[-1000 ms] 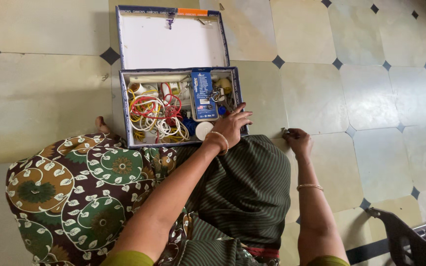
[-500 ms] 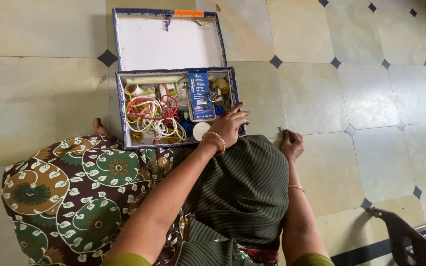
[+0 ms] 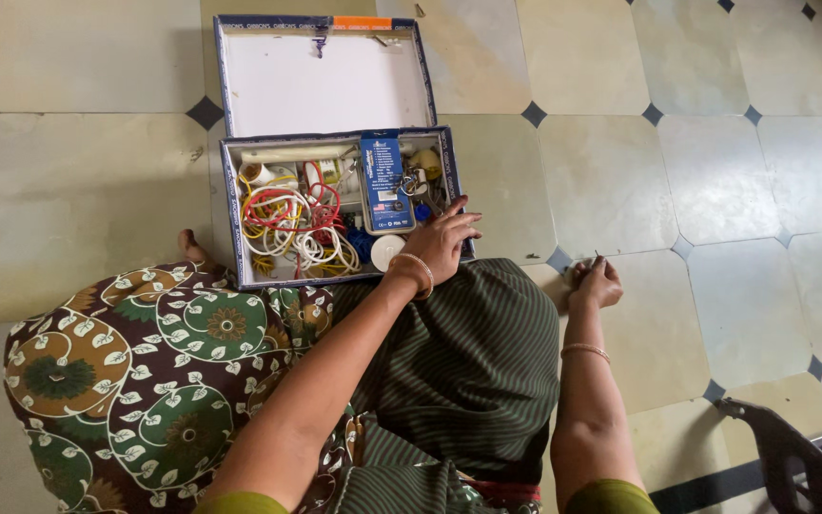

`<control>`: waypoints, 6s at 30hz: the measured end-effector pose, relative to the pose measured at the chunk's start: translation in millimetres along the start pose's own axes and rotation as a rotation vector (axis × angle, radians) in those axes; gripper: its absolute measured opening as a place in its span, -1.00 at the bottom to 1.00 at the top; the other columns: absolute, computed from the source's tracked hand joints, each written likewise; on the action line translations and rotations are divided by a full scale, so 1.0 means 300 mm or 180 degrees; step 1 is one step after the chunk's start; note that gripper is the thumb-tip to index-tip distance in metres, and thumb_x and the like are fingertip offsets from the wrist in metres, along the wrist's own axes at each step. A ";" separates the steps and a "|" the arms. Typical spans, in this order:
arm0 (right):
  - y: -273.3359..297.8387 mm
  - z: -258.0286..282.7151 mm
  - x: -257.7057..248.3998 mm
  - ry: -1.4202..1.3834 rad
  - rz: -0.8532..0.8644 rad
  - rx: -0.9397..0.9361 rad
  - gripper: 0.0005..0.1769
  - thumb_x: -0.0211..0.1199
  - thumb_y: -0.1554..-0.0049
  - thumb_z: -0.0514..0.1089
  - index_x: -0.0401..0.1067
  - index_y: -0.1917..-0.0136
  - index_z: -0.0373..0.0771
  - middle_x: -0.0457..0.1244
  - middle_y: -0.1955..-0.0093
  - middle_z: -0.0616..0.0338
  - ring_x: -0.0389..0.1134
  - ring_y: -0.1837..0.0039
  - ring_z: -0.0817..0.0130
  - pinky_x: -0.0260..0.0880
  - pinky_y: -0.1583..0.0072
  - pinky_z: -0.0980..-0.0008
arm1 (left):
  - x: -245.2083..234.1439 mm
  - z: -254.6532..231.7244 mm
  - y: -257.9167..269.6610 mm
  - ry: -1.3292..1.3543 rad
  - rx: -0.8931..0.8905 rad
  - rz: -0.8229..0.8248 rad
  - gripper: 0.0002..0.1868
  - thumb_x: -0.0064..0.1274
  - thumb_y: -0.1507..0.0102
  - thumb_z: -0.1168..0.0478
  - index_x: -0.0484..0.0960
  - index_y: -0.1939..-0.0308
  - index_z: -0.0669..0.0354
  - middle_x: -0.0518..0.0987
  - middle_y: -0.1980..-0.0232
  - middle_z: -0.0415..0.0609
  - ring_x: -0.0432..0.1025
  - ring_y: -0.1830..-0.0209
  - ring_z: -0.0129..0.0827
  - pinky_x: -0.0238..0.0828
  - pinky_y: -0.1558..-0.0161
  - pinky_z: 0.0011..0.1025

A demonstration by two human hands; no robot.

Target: The person organizes a collection of electrical components and miscellaneous items by hand, winding colored wires into bundles, placing light bulbs, a mobile phone, and various hardware pieces into a cardboard box, and gathering loose screws and brackets from the floor into a pile.

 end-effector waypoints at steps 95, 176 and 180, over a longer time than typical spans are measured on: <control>1.500 0.057 0.860 0.4541 0.4308 -0.3131 -0.15 0.52 0.11 -0.14 0.27 -0.42 -0.18 0.12 -0.23 -0.33 0.44 0.10 -0.12 0.51 0.06 0.07 | -0.886 0.501 0.288 0.4575 -0.1255 -0.1929 -0.46 -0.14 -0.09 0.40 0.46 -0.19 0.34 0.57 0.34 0.04 0.52 0.48 -0.28 0.60 0.48 -0.30; 1.417 0.387 0.690 0.3335 0.3252 -0.3553 -0.67 0.47 -0.17 -0.05 0.47 -0.13 -0.17 0.37 -0.09 0.05 0.41 -0.17 0.04 0.42 -0.17 0.07 | -0.574 0.669 0.206 0.1599 -0.2901 -0.0678 -0.69 0.11 -0.23 0.05 0.73 0.07 0.12 0.77 0.18 0.05 0.65 0.29 -0.28 0.54 0.29 -0.36; 1.414 0.161 0.767 0.4534 0.4677 -0.2780 -0.73 0.35 -0.16 -0.03 0.61 -0.15 0.06 0.46 0.01 -0.02 0.50 -0.01 0.07 0.49 -0.13 0.18 | -0.729 0.633 0.198 0.1796 -0.2292 -0.1475 -0.75 0.24 -0.16 0.10 0.74 0.24 0.21 0.77 0.31 -0.06 0.64 0.36 -0.46 0.55 0.29 -0.50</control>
Point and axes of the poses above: each hand's wrist, its own y-axis away from the middle knuckle, its own x-axis out of the palm, z = x × y, the point moved 4 cm from there along -y, towards the middle knuckle
